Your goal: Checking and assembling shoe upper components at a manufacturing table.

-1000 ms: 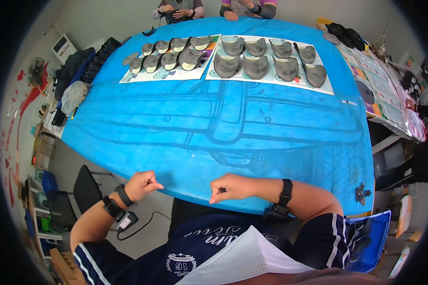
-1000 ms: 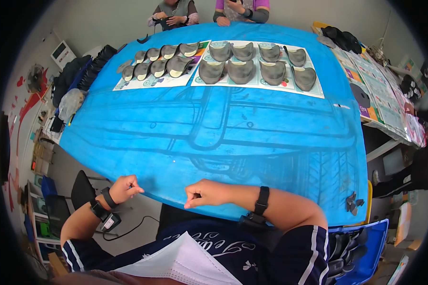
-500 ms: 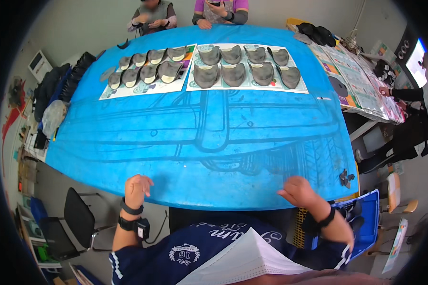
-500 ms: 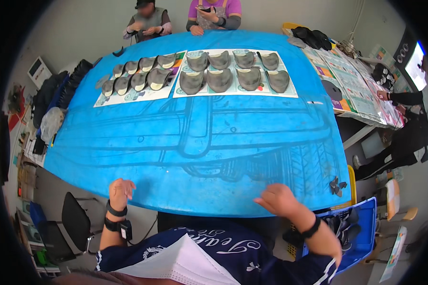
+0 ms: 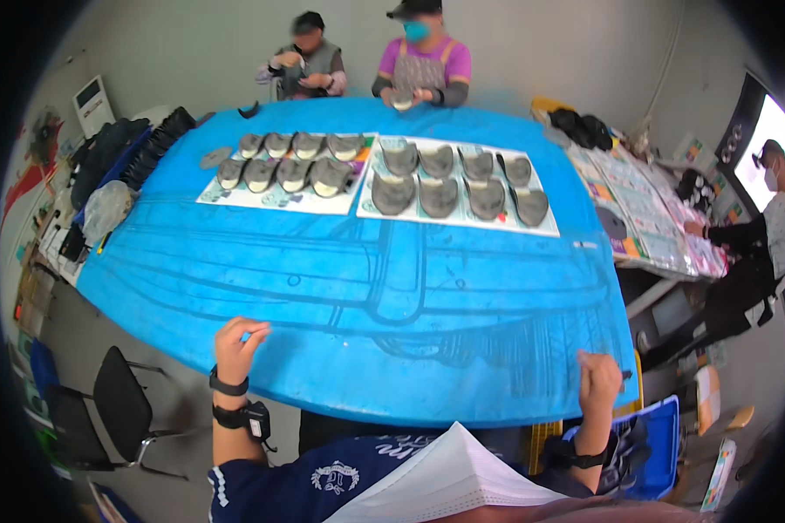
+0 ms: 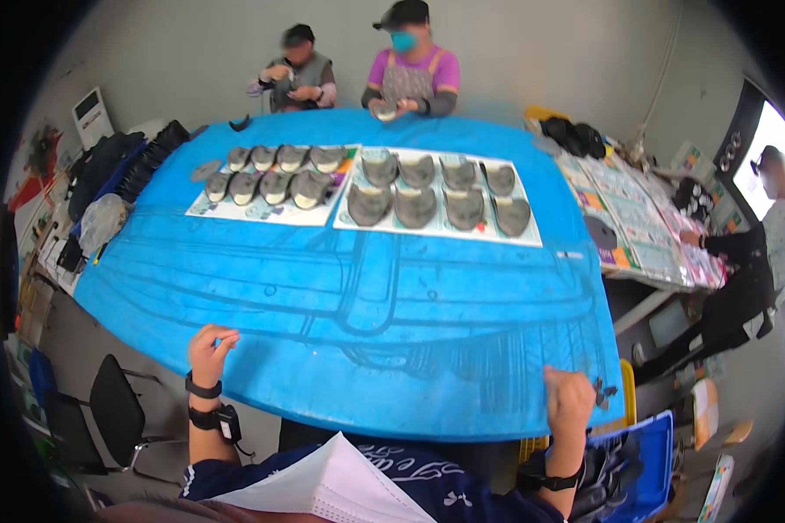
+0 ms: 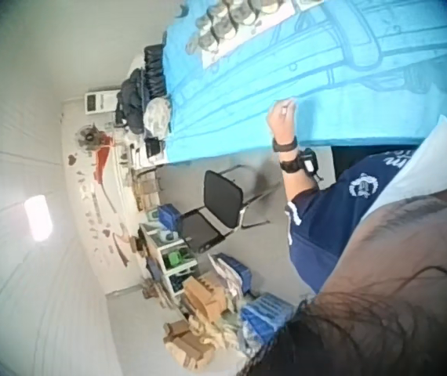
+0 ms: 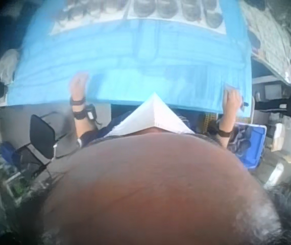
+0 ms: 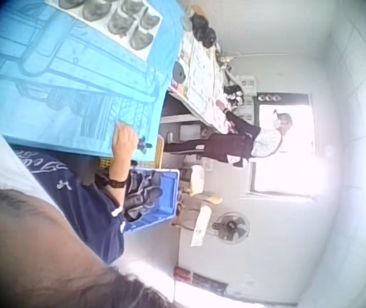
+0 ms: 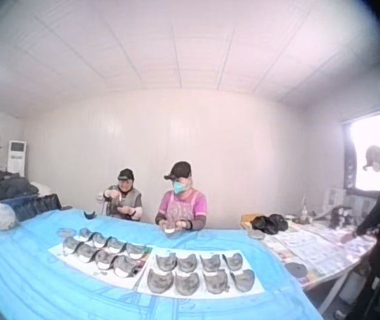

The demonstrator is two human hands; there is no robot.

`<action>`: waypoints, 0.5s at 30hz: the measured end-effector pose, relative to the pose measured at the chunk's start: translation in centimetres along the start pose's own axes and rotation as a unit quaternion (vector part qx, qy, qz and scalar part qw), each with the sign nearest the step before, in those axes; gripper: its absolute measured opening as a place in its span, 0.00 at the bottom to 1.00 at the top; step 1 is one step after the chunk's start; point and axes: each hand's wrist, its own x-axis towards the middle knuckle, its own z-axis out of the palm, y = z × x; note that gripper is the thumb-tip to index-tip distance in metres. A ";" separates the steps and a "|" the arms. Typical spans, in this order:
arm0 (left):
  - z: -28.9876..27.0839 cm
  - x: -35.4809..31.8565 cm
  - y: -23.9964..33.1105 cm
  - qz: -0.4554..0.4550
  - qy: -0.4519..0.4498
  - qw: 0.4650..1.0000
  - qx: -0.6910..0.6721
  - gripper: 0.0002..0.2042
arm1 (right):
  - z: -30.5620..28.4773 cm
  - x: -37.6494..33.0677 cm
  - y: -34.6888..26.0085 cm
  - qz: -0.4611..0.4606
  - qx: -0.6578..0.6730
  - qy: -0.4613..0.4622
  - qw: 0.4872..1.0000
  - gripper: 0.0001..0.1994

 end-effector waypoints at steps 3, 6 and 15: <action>0.7 2.9 1.3 0.042 -0.059 0.997 0.013 0.03 | 2.3 2.7 -2.6 -0.077 0.095 -0.035 0.992 0.05; 2.0 4.7 2.1 0.060 -0.084 0.994 -0.019 0.06 | 4.4 6.0 -5.9 -0.129 0.196 -0.086 0.968 0.05; 5.6 7.7 1.2 0.250 -0.131 0.958 -0.046 0.20 | 0.5 2.0 0.8 0.363 0.425 0.484 0.674 0.11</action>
